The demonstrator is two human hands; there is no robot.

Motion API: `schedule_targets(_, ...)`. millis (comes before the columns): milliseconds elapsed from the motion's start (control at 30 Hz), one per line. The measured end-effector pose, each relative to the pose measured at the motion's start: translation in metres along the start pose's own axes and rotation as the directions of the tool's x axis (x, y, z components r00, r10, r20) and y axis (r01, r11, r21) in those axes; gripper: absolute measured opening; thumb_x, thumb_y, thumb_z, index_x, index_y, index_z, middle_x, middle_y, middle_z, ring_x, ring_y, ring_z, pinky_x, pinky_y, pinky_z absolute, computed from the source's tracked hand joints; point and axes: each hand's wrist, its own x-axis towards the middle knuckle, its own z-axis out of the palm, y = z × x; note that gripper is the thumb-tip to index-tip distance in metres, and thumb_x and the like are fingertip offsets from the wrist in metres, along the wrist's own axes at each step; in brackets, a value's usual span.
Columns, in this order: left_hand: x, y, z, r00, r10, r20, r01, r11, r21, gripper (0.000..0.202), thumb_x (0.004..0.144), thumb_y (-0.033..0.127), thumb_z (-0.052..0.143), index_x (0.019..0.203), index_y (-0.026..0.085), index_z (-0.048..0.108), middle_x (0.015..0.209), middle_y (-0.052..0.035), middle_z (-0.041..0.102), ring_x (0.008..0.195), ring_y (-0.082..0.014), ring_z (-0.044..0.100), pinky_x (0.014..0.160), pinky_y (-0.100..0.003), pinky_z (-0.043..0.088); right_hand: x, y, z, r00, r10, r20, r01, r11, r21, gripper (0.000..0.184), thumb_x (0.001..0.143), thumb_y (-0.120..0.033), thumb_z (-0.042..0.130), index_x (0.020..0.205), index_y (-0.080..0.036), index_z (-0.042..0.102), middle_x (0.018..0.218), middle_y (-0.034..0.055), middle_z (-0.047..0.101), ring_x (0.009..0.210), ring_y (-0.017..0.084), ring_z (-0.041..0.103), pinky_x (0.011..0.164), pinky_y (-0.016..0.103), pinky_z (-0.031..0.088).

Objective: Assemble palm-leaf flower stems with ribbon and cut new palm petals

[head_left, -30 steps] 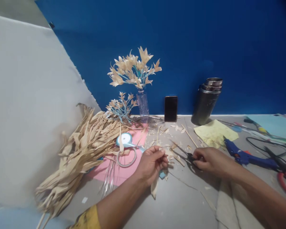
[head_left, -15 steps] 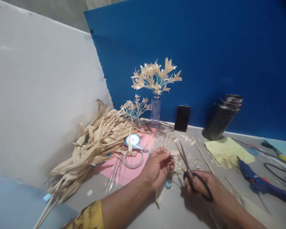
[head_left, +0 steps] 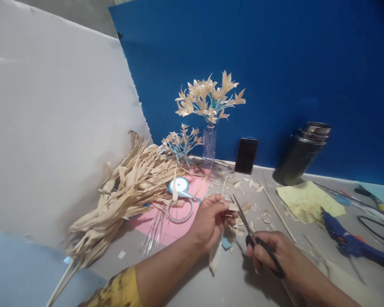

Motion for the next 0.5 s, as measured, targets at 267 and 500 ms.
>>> schedule_targets(267, 0.001, 0.002, -0.001, 1.000, 0.006, -0.009, -0.006, 1.000, 0.022, 0.027, 0.062, 0.020, 0.078, 0.072, 0.017, 0.053, 0.060, 0.0022, 0.058, 0.058, -0.0134, 0.063, 0.054, -0.022, 0.047, -0.001, -0.007, 0.000, 0.998, 0.049, -0.026, -0.049, 0.999, -0.023, 0.036, 0.074, -0.050, 0.061, 0.057, -0.019, 0.051, 0.054, -0.0003, 0.052, 0.054, 0.012, 0.043, 0.052, 0.025, 0.033)
schedule_targets(500, 0.002, 0.005, 0.000, 1.000, 0.020, -0.016, -0.020, 0.999, 0.042, 0.026, 0.063, 0.021, 0.078, 0.068, 0.016, 0.053, 0.058, 0.0029, 0.055, 0.054, -0.0116, 0.059, 0.052, -0.022, 0.047, -0.001, -0.011, 0.002, 0.996, 0.078, -0.048, -0.081, 0.994, -0.072, 0.029, 0.071, -0.042, 0.055, 0.054, -0.021, 0.044, 0.051, -0.0035, 0.045, 0.052, 0.011, 0.037, 0.051, 0.025, 0.028)
